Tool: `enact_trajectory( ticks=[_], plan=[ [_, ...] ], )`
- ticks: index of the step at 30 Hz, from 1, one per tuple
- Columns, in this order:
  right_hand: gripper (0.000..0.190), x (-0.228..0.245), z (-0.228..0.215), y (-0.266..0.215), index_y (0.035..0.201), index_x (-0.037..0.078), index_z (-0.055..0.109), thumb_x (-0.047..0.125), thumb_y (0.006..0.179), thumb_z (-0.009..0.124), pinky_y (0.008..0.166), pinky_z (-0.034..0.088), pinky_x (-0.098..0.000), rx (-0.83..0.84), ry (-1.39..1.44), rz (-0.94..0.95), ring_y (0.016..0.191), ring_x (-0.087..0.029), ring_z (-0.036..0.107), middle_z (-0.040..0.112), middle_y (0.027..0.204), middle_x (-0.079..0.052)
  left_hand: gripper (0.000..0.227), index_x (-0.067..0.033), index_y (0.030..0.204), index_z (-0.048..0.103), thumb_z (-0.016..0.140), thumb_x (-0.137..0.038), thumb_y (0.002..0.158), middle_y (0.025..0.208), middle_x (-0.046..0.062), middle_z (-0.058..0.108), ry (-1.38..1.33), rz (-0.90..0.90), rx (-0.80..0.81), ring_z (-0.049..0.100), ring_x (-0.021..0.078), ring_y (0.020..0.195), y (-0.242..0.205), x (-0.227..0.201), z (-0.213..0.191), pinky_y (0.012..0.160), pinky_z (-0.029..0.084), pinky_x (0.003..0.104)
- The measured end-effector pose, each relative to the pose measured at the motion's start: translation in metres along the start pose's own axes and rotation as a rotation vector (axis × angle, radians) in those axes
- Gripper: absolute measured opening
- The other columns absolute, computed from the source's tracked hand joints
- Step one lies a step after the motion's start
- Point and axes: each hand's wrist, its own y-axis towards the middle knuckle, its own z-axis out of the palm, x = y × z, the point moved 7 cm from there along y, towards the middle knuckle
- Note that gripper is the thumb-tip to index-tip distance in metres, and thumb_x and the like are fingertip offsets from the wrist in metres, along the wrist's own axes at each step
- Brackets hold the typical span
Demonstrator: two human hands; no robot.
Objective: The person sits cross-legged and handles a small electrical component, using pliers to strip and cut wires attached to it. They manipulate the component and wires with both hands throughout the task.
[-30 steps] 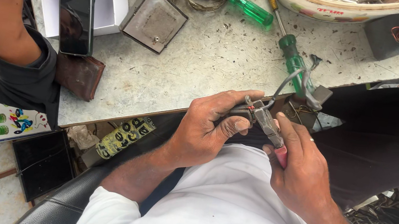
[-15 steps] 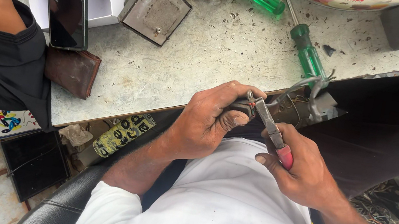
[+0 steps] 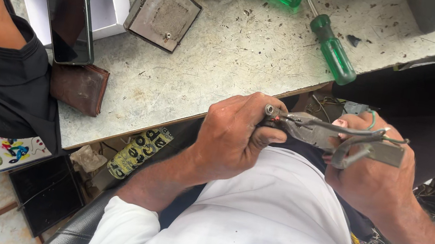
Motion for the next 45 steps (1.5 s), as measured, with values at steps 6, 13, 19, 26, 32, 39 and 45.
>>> enact_trajectory(
  ticks=[6, 13, 19, 26, 32, 39, 45],
  plan=[
    [0.02, 0.003, -0.009, -0.001, 0.098, 0.004, 0.061, 0.002, 0.085, 0.076, 0.057, 0.044, -0.0393, -0.31, -0.12, -0.056, 0.066, -0.023, 0.052, 0.053, 0.082, -0.008, 0.04, -0.0098, 0.095, 0.058, 0.052, -0.047, 0.107, 0.065, 0.0, 0.059, 0.216, -0.06, -0.152, 0.059, 0.0177, 0.054, 0.001, -0.003, 0.016, 0.056, 0.045, 0.035],
    [0.017, 0.017, -0.008, -0.014, 0.103, 0.003, 0.055, 0.007, 0.103, 0.072, 0.057, 0.043, -0.0351, -0.456, -0.187, -0.108, 0.065, -0.018, 0.05, 0.049, 0.085, -0.006, 0.045, -0.0054, 0.115, 0.062, 0.054, -0.049, 0.111, 0.094, 0.003, 0.069, -0.14, -0.023, -0.201, 0.071, 0.0107, 0.075, -0.005, -0.009, 0.008, 0.063, 0.056, 0.023],
    [0.027, 0.046, -0.013, -0.021, 0.105, 0.003, 0.056, 0.012, 0.09, 0.077, 0.059, 0.046, -0.0388, -0.416, -0.133, -0.104, 0.068, -0.022, 0.054, 0.054, 0.084, -0.008, 0.042, -0.0022, 0.117, 0.066, 0.069, -0.042, 0.104, 0.091, 0.002, 0.066, -0.535, -0.065, -0.066, 0.063, 0.0045, 0.076, -0.008, -0.003, 0.005, 0.067, 0.054, 0.021],
    [0.051, 0.016, 0.023, -0.025, 0.108, 0.001, 0.067, 0.024, 0.07, 0.09, 0.059, 0.055, -0.031, 0.437, 0.944, 0.104, 0.067, -0.018, 0.062, 0.069, 0.076, -0.006, 0.044, -0.0063, 0.117, 0.066, 0.069, -0.047, 0.102, 0.094, 0.0, 0.067, -0.697, -0.071, 0.127, 0.067, 0.005, 0.08, -0.016, -0.001, 0.002, 0.071, 0.056, 0.023],
    [0.052, 0.006, 0.057, -0.032, 0.12, -0.009, 0.071, 0.026, 0.084, 0.084, 0.076, 0.062, -0.0435, 0.784, 1.579, -0.187, 0.086, -0.029, 0.075, 0.077, 0.097, -0.02, 0.045, -0.0066, 0.114, 0.068, 0.069, -0.049, 0.1, 0.097, 0.002, 0.068, -0.586, 0.109, 0.211, 0.069, 0.0093, 0.089, -0.013, -0.013, 0.004, 0.078, 0.056, 0.025],
    [0.06, -0.015, 0.077, -0.048, 0.124, -0.018, 0.062, 0.025, 0.084, 0.075, 0.065, 0.062, -0.0425, 0.965, 1.484, -0.093, 0.078, -0.031, 0.078, 0.078, 0.085, -0.024, 0.045, -0.0051, 0.118, 0.065, 0.072, -0.046, 0.101, 0.103, 0.002, 0.069, -0.659, 0.128, 0.304, 0.07, 0.0106, 0.096, -0.004, -0.009, 0.004, 0.086, 0.057, 0.026],
    [0.063, -0.039, 0.094, -0.06, 0.141, -0.008, 0.049, 0.018, 0.087, 0.069, 0.068, 0.061, -0.0407, 1.165, 1.439, 0.119, 0.087, -0.029, 0.074, 0.073, 0.107, -0.026, 0.047, -0.0043, 0.121, 0.063, 0.071, -0.046, 0.101, 0.104, 0.002, 0.069, -0.769, 0.067, 0.404, 0.072, 0.0114, 0.098, -0.006, -0.002, 0.015, 0.088, 0.06, 0.027]
  ],
)
